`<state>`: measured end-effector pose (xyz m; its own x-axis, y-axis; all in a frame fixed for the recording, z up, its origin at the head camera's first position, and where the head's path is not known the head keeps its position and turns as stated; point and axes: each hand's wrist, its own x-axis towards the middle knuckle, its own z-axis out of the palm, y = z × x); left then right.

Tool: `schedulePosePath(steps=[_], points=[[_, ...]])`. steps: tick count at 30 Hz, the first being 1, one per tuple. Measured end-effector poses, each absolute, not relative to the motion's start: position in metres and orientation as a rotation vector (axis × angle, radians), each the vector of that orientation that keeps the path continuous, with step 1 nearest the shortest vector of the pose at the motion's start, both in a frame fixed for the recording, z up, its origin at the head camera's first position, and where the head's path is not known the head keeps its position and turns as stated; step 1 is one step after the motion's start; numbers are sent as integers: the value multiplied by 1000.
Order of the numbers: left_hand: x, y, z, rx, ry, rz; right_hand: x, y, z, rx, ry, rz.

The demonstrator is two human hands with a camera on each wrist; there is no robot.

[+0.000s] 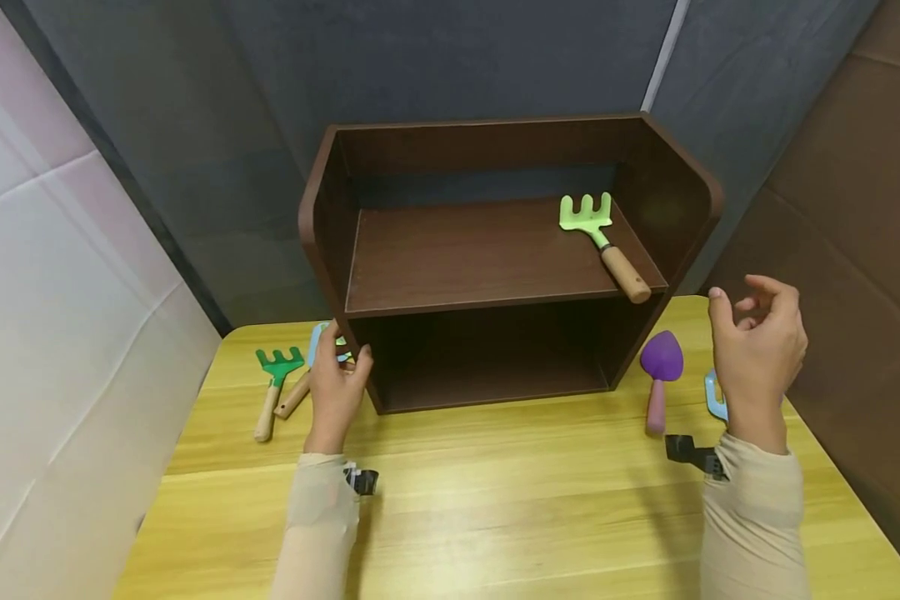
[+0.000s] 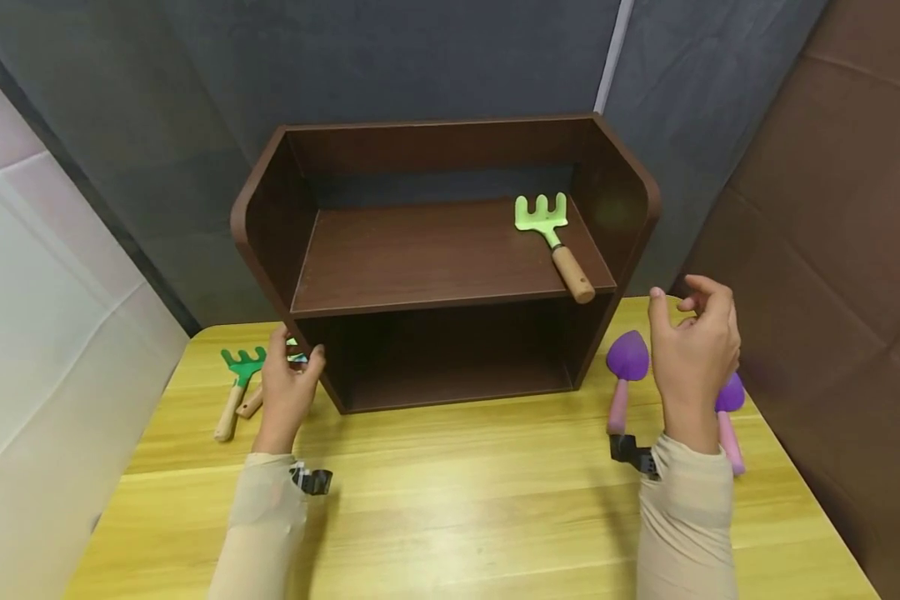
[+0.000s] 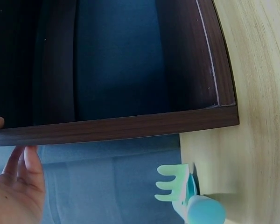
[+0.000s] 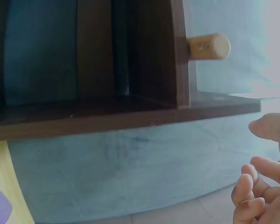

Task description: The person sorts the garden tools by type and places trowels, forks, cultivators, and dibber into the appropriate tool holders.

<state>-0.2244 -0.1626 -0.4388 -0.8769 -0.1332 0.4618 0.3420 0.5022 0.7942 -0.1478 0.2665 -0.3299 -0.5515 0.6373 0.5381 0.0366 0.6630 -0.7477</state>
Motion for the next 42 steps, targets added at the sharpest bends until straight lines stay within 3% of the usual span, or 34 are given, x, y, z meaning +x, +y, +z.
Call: schedulePosePath(steps=[42], points=[[-222, -158, -437, -206, -2281, -1384, -94, 340, -428, -1123, -2242, 978]])
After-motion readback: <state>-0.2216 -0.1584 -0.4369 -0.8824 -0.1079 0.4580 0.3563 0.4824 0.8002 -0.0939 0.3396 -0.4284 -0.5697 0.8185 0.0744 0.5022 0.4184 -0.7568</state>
